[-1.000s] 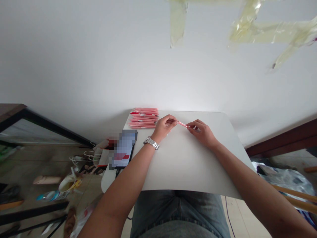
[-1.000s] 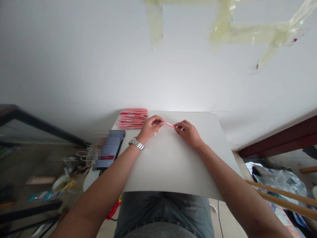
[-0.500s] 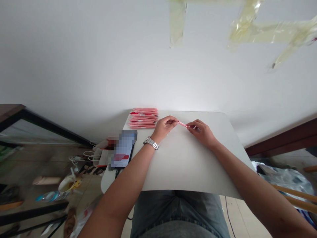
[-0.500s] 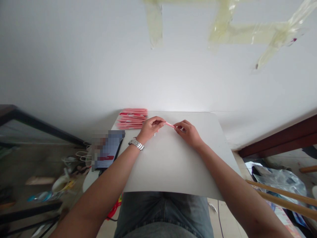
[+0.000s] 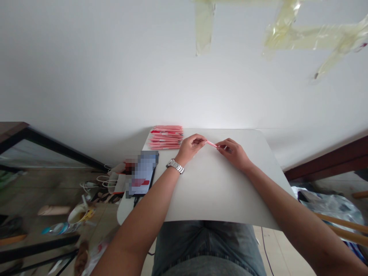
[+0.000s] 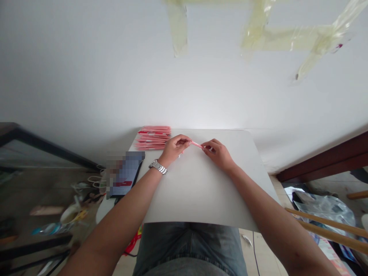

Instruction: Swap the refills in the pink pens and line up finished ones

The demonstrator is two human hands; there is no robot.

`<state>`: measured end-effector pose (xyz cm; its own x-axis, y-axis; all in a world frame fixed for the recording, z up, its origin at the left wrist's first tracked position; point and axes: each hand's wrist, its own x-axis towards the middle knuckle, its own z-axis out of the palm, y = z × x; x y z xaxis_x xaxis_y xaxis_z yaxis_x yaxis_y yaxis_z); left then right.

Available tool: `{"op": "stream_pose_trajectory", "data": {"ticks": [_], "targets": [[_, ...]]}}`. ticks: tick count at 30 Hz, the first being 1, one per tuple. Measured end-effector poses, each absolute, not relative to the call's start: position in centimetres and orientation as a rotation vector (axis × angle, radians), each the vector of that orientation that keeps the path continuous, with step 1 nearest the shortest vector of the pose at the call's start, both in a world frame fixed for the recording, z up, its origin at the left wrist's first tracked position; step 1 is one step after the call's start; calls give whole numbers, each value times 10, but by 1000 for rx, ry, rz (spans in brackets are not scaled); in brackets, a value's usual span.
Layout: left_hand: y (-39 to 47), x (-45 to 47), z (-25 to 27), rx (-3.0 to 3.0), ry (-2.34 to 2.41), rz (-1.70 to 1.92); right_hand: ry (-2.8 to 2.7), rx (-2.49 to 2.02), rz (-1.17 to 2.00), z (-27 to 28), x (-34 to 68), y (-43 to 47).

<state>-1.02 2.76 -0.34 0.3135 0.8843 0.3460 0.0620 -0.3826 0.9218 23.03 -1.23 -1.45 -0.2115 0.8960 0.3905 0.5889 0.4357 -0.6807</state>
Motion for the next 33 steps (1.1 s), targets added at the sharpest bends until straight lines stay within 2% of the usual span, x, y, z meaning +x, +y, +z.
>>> {"op": "stream_pose_trajectory", "data": {"ticks": [33], "targets": [[31,-11,-10,1704,864,1169,-1910,-1232,522,-15,228,-9]]}}
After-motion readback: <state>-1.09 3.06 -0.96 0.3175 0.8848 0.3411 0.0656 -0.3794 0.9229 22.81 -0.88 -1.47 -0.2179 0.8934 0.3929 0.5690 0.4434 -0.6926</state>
